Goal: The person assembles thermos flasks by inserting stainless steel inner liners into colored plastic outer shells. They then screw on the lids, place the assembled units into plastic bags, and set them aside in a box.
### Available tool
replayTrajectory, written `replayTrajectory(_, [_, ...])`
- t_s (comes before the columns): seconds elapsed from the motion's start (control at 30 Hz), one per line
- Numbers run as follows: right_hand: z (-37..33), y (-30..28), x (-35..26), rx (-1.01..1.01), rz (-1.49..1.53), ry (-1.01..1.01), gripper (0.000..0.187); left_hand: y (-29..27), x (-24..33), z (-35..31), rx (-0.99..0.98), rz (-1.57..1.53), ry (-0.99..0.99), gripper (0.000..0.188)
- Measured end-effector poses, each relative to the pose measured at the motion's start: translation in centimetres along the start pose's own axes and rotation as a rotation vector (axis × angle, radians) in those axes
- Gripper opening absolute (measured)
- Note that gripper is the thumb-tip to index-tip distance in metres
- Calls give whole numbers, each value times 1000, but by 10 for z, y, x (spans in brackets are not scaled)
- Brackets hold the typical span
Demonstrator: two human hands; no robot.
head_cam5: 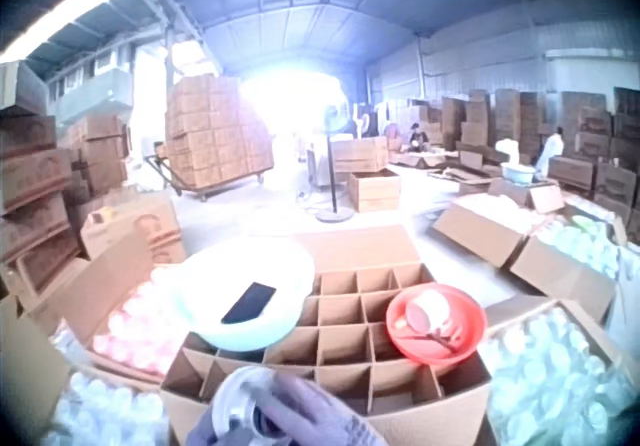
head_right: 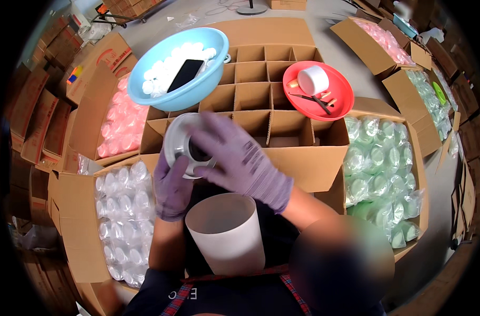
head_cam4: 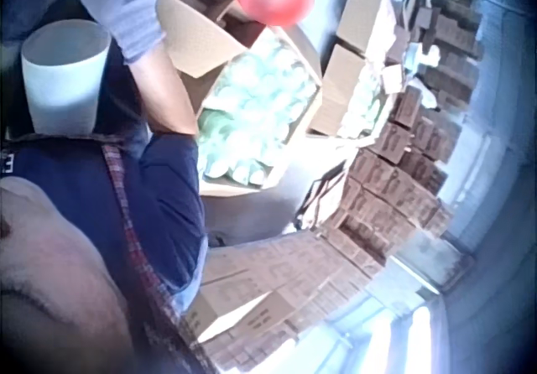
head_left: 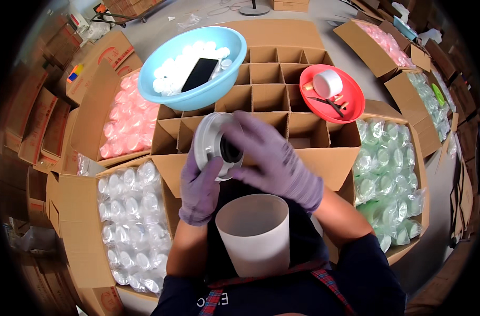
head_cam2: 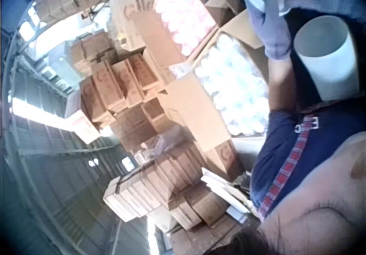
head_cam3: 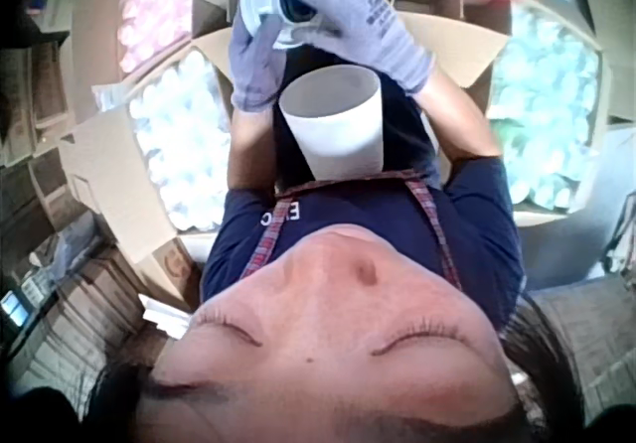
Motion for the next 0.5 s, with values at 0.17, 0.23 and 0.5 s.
replayTrajectory(0.17, [-8, 20, 47, -218, 22, 436, 67, 1, 1, 13, -14, 227, 137, 68])
replayTrajectory(0.23, [-1, 18, 37, -115, -76, 171, 66, 4, -6, 18, -95, 49, 102, 68])
replayTrajectory(0.5, [2, -74, 188, -208, -712, 490, 22, -65, -28, 63, 186, -272, -104, 41])
Point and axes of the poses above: each hand's wrist, its own z-axis towards the middle knuckle, its own y-axis out of the palm, x = y × z, the point moved 7 cm from there along z, towards the middle knuckle, and after that the axes turned 9 degrees about -z, right-handed, at the moved point
